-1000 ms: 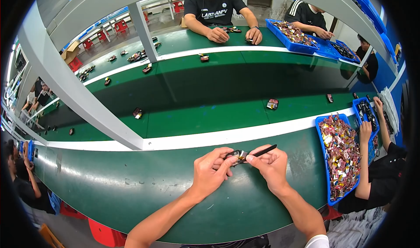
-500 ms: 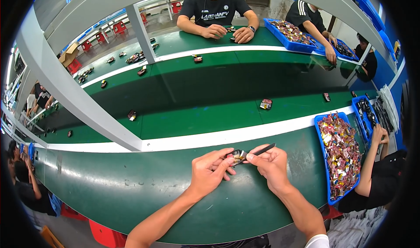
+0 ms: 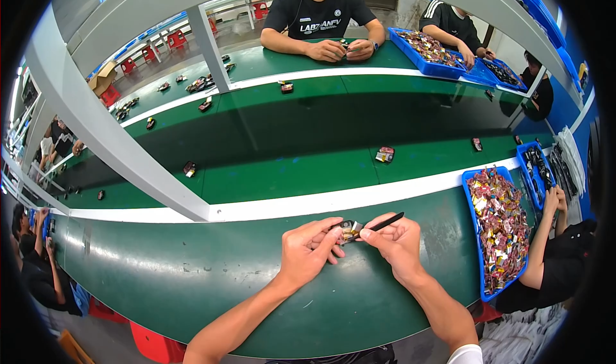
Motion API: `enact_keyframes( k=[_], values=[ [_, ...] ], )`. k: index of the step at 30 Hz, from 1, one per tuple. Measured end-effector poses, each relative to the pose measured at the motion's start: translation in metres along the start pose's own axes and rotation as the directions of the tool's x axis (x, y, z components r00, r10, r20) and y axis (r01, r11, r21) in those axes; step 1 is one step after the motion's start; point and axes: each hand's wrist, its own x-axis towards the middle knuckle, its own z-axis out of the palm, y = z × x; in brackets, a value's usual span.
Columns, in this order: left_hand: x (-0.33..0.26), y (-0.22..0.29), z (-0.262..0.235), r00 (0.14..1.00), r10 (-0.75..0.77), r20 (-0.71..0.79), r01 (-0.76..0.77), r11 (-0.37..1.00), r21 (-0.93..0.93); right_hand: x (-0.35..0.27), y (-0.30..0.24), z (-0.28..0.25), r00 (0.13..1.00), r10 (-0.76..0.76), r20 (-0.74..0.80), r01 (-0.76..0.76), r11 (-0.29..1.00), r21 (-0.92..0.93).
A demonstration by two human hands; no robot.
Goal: The recorder is assembling small electronic components on a factory production line.
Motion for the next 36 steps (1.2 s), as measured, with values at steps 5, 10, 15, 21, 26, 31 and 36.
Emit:
enact_keyframes(
  k=[5, 10, 15, 21, 26, 31, 36],
  values=[
    [0.005, -0.002, -0.009, 0.981, -0.161, 0.109, 0.178, 0.968, -0.178, -0.001, 0.006, 0.0, 0.994, -0.105, 0.038, 0.103, 0.994, 0.045],
    [0.007, 0.0, -0.012, 0.964, -0.176, 0.2, 0.217, 0.954, -0.206, -0.001, 0.016, -0.003, 0.968, -0.25, 0.028, 0.251, 0.967, -0.043],
    [0.007, 0.001, -0.014, 0.965, -0.173, 0.199, 0.216, 0.951, -0.221, -0.004, 0.015, 0.003, 0.924, -0.381, 0.015, 0.378, 0.911, -0.166],
    [0.007, 0.002, -0.013, 0.967, -0.163, 0.194, 0.205, 0.953, -0.224, -0.003, 0.018, 0.002, 0.917, -0.399, 0.028, 0.397, 0.899, -0.188],
    [0.007, 0.0, -0.014, 0.97, -0.15, 0.19, 0.192, 0.955, -0.228, -0.004, 0.018, 0.004, 0.918, -0.395, 0.02, 0.391, 0.9, -0.194],
    [0.007, 0.001, -0.014, 0.97, -0.161, 0.182, 0.2, 0.954, -0.224, -0.004, 0.02, 0.004, 0.918, -0.397, 0.016, 0.39, 0.892, -0.229],
    [0.007, 0.0, -0.012, 0.972, -0.151, 0.182, 0.193, 0.952, -0.239, -0.005, 0.022, 0.004, 0.912, -0.41, 0.02, 0.399, 0.872, -0.284]
  ],
)
